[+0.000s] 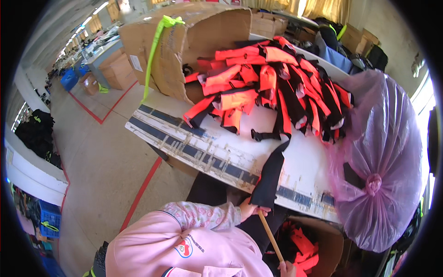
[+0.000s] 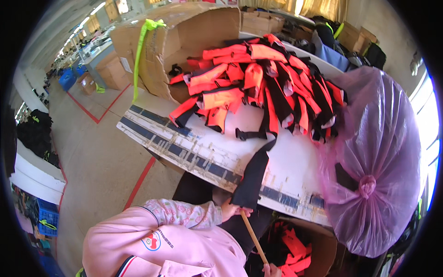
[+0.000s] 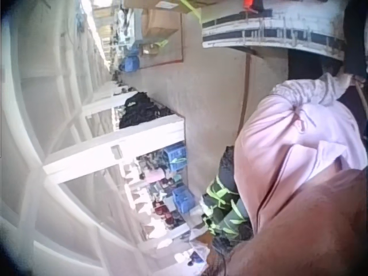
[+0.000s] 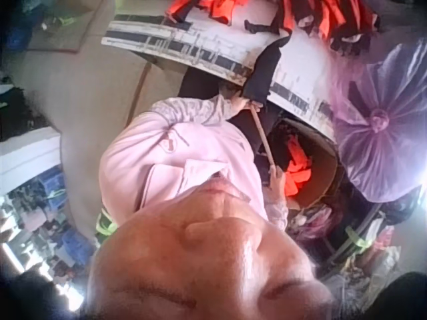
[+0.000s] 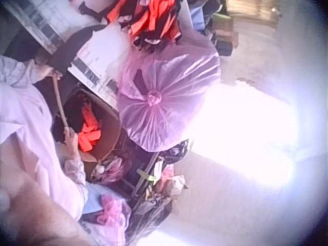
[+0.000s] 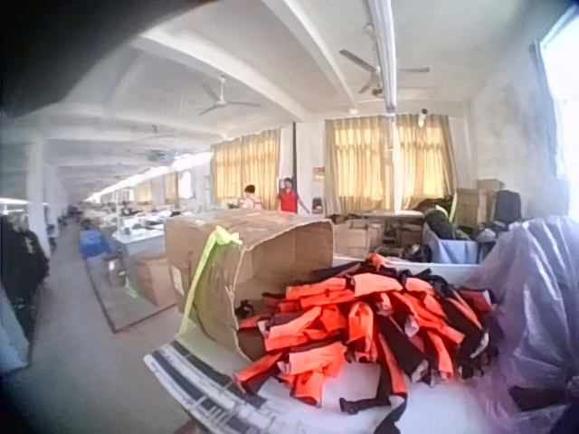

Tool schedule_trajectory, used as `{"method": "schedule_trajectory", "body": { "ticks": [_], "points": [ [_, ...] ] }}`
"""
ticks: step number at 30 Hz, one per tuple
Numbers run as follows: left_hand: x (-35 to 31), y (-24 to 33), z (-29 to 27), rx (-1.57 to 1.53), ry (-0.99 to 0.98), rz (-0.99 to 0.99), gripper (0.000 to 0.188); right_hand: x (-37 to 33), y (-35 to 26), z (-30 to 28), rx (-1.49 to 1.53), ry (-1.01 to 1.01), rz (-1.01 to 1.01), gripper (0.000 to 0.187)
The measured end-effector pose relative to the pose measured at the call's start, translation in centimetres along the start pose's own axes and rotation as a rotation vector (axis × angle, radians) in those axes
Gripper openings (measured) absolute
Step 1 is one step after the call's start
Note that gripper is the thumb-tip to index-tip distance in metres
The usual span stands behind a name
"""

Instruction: Checking and assembling components of orange safety vests or flotation devices.

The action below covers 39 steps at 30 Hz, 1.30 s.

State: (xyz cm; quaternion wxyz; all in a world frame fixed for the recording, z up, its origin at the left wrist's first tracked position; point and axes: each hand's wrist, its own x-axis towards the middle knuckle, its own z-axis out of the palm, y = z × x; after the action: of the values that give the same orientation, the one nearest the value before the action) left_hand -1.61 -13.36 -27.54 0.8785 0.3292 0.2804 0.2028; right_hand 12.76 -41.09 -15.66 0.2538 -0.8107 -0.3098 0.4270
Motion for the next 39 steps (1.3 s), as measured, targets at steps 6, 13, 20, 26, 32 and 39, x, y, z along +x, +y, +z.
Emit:
{"method": "schedule_trajectory", "body": {
  "ticks": [6, 13, 20, 26, 32, 39],
  "points": [
    [0.6, 0.9, -0.4, -0.002, 0.122, 0.01, 0.035, 2.1, 4.2, 2.0, -0.009, 0.015, -0.027, 0.034],
    [0.5, 0.1, 0.0, 0.051, 0.07, 0.093, 0.027, 1.0, 3.1, 2.2, 0.175, 0.004, 0.024, 0.03],
    [0.2, 0.2, 1.0, 0.164, 0.142, 0.034, 0.027, 2.4, -2.5, 4.0, -0.138, 0.06, -0.083, 0.035],
    [0.7, -0.1, 1.0, 0.301, 0.284, -0.08, 0.025, 5.1, -8.7, 4.5, -0.455, 0.13, -0.192, 0.035],
    [0.7, -0.6, 1.6, 0.436, 0.36, -0.161, 0.022, 8.3, -10.9, 5.7, -0.552, 0.178, -0.267, 0.035],
    [0.9, -3.2, -1.1, 0.012, 0.11, 0.002, 0.011, 12.6, -11.1, 9.6, 0.277, -0.121, -0.141, 0.041]
  ]
}}
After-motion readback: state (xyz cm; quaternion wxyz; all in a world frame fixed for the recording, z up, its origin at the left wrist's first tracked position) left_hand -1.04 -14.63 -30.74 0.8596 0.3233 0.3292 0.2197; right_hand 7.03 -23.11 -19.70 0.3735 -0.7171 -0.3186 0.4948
